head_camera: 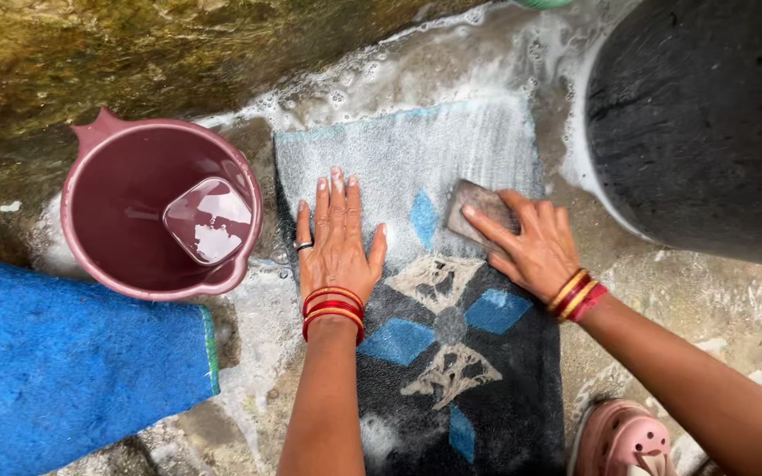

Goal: The person scrubs and rinses two different mats on the floor using a brush, soap, and a plastic cup to pour water from a bucket.

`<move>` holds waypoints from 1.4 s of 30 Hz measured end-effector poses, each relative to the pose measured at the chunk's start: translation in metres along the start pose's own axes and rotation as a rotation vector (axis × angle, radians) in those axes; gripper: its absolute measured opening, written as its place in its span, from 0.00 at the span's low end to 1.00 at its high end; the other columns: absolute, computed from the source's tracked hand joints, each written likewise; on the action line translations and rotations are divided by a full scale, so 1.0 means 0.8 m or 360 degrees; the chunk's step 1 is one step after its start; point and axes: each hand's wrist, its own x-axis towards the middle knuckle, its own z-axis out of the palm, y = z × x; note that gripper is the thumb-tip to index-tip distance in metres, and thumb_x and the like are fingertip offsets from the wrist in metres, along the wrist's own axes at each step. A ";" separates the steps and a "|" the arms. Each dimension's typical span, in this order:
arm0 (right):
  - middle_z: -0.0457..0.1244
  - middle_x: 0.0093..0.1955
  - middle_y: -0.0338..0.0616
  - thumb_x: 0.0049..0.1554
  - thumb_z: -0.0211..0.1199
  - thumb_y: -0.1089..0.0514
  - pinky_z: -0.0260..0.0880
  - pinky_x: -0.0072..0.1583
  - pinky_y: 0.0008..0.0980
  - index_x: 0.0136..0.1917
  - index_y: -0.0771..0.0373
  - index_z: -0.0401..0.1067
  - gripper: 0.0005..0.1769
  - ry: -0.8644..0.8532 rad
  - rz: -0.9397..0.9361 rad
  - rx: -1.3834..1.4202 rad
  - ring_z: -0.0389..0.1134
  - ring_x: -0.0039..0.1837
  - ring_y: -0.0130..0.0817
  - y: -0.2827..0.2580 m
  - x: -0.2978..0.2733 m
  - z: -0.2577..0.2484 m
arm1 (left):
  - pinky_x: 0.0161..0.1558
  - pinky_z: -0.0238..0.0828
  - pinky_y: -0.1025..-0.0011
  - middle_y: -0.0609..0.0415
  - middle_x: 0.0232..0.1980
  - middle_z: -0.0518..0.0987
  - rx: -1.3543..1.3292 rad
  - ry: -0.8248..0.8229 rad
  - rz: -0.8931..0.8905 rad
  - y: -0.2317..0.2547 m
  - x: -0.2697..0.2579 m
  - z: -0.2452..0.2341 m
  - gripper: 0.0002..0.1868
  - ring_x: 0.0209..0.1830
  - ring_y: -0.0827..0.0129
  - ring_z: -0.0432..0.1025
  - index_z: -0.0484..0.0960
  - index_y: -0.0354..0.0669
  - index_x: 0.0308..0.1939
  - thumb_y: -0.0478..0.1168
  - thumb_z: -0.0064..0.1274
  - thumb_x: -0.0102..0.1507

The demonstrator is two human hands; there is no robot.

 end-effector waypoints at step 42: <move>0.59 0.66 0.54 0.50 0.74 0.52 0.63 0.55 0.47 0.83 0.33 0.49 0.55 0.0169 0.0489 -0.0085 0.61 0.57 0.48 -0.034 0.181 -0.003 | 0.79 0.31 0.58 0.54 0.84 0.42 0.0015 -0.0029 -0.0005 0.003 0.002 -0.004 0.40 0.83 0.66 0.37 0.46 0.48 0.81 0.60 0.35 0.70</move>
